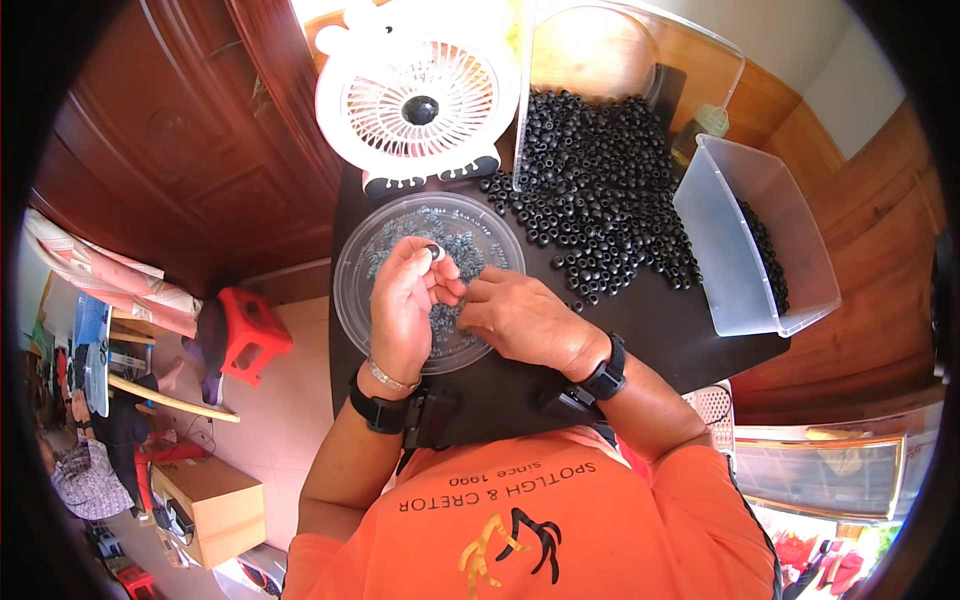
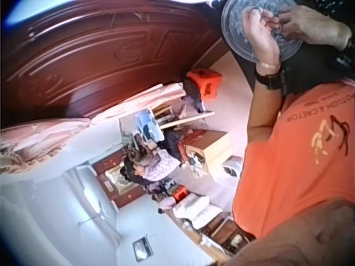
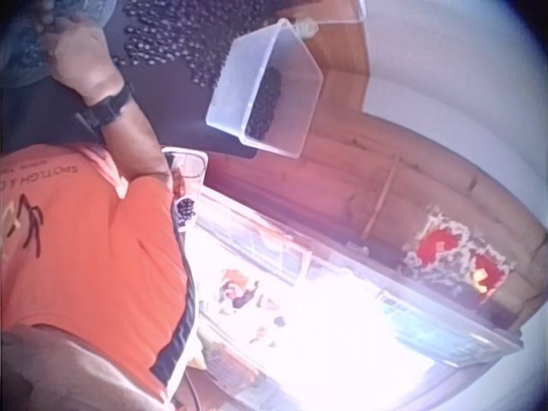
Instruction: Sorting small plastic rings and inserting small blue components into them.
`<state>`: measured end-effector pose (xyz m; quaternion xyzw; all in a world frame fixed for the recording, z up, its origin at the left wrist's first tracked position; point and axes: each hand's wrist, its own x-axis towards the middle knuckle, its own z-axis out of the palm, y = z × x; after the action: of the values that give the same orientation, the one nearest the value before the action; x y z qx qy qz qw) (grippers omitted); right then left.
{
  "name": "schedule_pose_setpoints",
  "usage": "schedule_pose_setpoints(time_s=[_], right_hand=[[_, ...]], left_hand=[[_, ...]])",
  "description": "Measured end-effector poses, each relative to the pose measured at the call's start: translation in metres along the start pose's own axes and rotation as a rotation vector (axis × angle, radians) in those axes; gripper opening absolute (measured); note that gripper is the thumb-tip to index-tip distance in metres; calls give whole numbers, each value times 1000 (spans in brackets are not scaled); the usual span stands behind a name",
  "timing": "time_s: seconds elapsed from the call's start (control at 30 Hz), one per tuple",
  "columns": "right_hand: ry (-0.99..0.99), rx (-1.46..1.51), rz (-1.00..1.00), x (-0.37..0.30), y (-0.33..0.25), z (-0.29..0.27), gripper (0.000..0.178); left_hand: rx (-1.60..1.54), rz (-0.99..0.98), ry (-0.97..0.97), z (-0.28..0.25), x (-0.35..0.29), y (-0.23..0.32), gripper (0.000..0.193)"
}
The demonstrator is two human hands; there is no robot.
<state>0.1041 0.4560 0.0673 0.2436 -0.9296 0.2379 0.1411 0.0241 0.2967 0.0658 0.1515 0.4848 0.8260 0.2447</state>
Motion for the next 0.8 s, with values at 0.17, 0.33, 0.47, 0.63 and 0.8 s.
schedule_pose_setpoints(time_s=[0.17, 0.33, 0.47, 0.63, 0.8], right_hand=[[-99, -113, 26, 2, -2, 5, 9], [-162, -194, 18, 7, -5, 2, 13], [-138, -186, 53, 7, -2, 12, 13], [152, 233, 231, 1, 7, 3, 14], [250, 602, 529, 1, 10, -15, 10]], left_hand=[[5, -8, 5, 0, 0, 1, 18], [-6, -20, 8, 2, -1, 1, 18], [-2, -15, 1, -2, 1, 0, 18], [-4, 10, 20, 1, -1, 3, 17], [55, -81, -97, 3, -1, -1, 20]])
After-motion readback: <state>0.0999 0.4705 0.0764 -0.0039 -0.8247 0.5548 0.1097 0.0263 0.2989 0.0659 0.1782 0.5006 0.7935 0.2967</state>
